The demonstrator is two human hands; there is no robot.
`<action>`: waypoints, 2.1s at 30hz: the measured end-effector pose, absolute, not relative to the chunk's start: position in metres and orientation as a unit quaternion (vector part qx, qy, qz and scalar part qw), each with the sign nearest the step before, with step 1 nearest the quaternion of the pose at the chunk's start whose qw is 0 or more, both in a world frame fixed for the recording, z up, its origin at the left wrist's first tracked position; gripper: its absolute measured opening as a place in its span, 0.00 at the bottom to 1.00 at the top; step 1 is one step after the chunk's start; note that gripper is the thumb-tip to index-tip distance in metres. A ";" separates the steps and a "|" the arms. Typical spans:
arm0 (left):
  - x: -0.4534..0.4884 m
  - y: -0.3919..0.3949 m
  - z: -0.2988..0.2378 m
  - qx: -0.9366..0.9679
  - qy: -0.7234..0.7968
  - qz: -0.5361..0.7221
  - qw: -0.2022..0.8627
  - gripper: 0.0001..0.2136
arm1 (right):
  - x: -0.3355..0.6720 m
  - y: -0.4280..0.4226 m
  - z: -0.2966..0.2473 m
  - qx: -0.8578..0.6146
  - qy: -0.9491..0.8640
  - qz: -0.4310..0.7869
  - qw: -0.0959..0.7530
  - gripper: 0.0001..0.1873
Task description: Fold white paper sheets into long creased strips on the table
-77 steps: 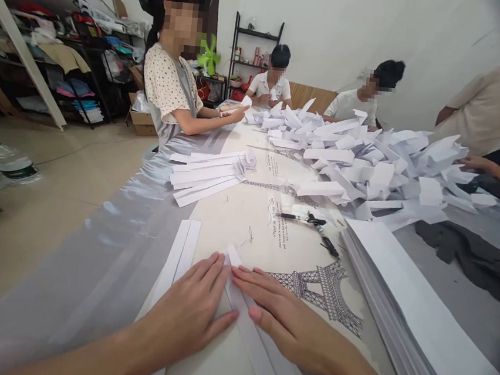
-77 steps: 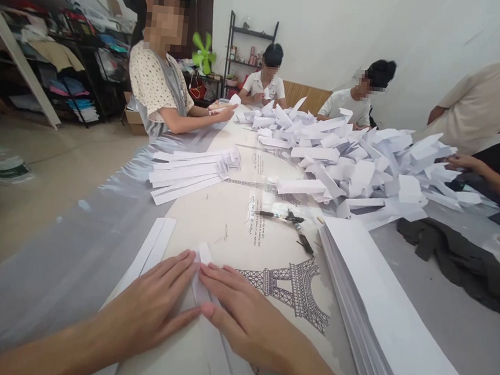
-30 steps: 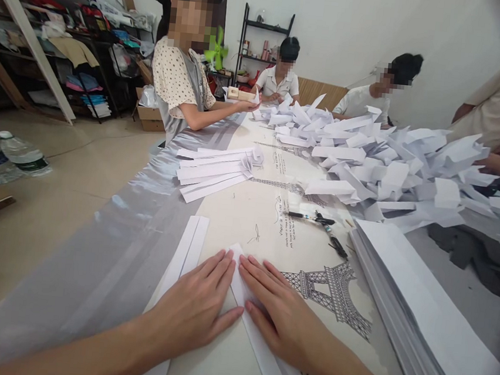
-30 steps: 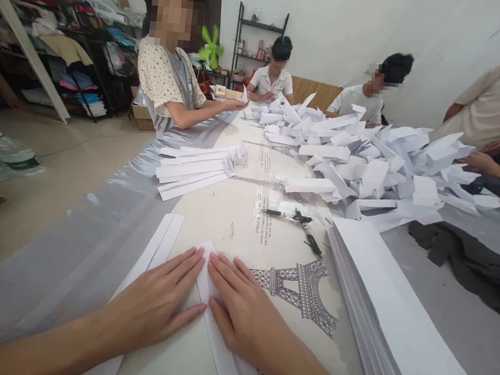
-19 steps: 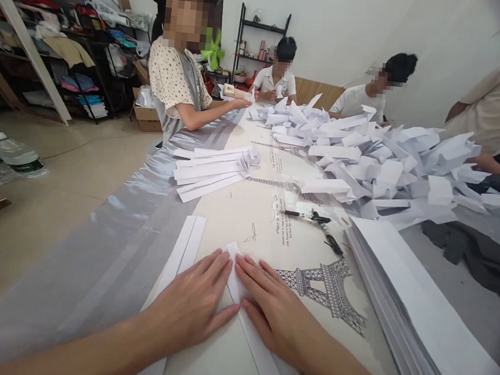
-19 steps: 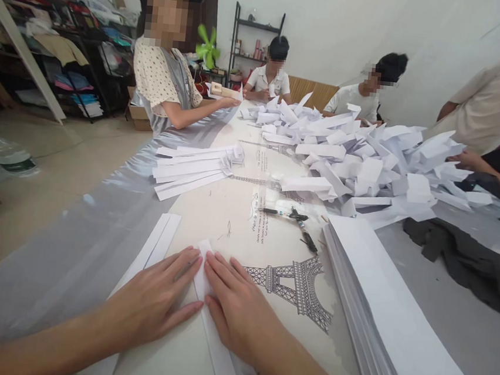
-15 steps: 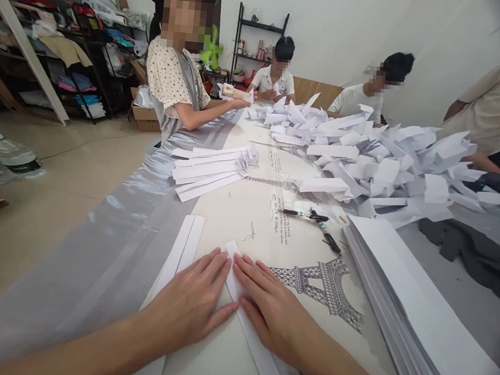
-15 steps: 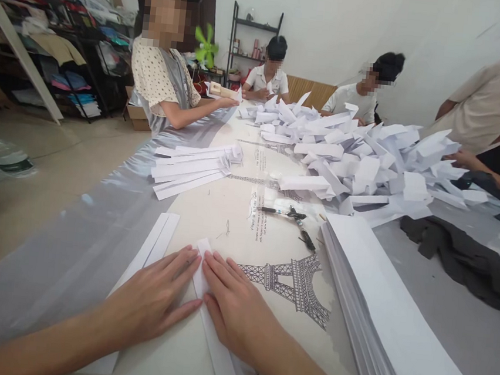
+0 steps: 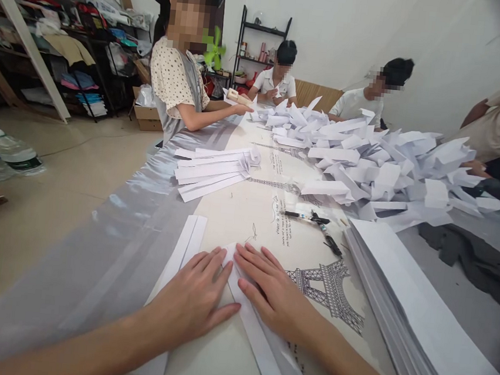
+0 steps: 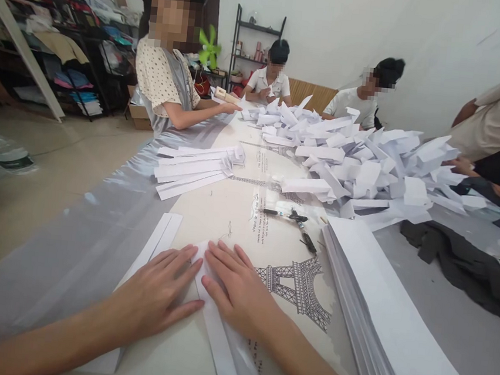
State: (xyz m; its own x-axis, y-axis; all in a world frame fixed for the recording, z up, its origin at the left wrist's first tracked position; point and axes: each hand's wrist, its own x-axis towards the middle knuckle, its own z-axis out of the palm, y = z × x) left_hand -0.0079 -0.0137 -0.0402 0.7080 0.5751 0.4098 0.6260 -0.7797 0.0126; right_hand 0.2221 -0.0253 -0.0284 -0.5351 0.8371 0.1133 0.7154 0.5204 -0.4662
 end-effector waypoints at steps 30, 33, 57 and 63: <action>-0.005 -0.014 -0.036 -0.928 -0.308 -0.189 0.086 0.27 | 0.210 -0.036 -0.032 -0.457 -0.867 0.126 0.153 0.31; -0.005 -0.013 -0.035 -0.929 -0.304 -0.189 0.088 0.26 | 0.208 -0.038 -0.035 -0.462 -0.868 0.109 0.145 0.31; -0.005 -0.013 -0.031 -0.929 -0.315 -0.190 0.048 0.26 | 0.206 -0.039 -0.037 -0.469 -0.873 0.061 0.120 0.30; -0.007 -0.011 -0.027 -0.939 -0.300 -0.169 0.022 0.24 | 0.204 -0.040 -0.041 -0.471 -0.871 0.052 0.133 0.30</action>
